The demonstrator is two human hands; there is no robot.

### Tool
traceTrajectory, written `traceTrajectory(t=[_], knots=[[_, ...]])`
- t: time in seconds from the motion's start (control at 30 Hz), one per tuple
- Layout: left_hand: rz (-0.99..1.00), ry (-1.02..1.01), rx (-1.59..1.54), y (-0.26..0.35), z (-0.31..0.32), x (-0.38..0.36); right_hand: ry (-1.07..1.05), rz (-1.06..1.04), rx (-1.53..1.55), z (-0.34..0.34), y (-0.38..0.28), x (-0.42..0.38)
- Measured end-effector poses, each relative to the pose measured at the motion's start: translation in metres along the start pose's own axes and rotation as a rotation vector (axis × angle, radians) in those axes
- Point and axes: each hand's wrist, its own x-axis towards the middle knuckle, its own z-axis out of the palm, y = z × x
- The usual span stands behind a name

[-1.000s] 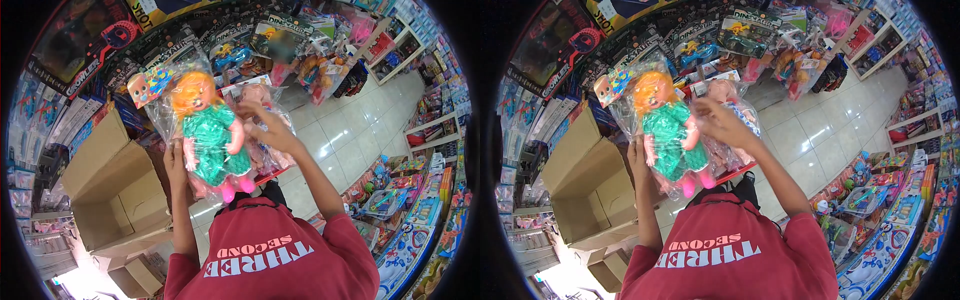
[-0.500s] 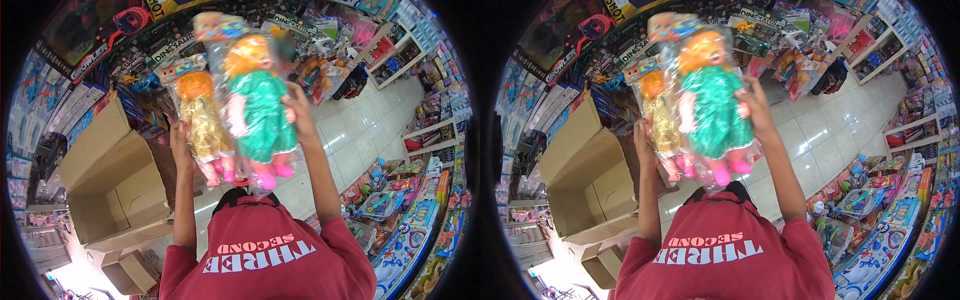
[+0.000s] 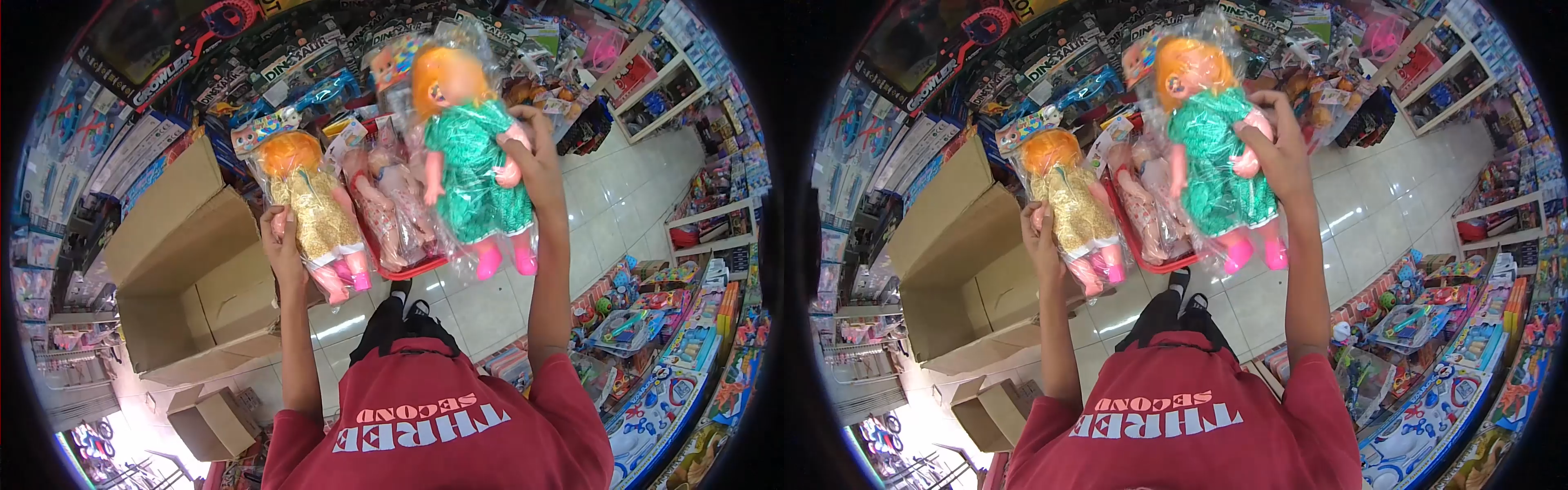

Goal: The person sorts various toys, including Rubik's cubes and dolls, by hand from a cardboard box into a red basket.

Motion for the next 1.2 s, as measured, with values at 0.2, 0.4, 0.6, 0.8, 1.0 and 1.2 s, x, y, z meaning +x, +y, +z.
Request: traceTrajectory(t=[0.2, 0.4, 0.6, 0.8, 1.0, 1.2], knots=[[-0.002, -0.021, -0.036, -0.001, -0.01, 0.004, 0.092, -0.371, -0.687, 0.023, -0.05, 0.001], [-0.12, -0.136, -0.079, -0.012, 0.001, 0.024, -0.064, -0.504, -1.309, 0.117, 0.045, 0.008], [-0.239, -0.219, -0.13, -0.026, 0.009, 0.019, -0.445, -0.048, -1.065, 0.158, 0.054, -0.015], [-0.303, -0.161, -0.202, -0.05, 0.013, 0.016, -0.396, 0.09, -1.299, 0.108, 0.047, 0.001], [-0.371, -0.094, -0.277, -0.046, 0.013, 0.011, -0.458, 0.247, -0.891, 0.097, 0.101, -0.01], [-0.253, -0.001, -0.296, -0.062, 0.005, 0.009, -0.293, 0.331, -1.152, 0.121, 0.102, -0.024]])
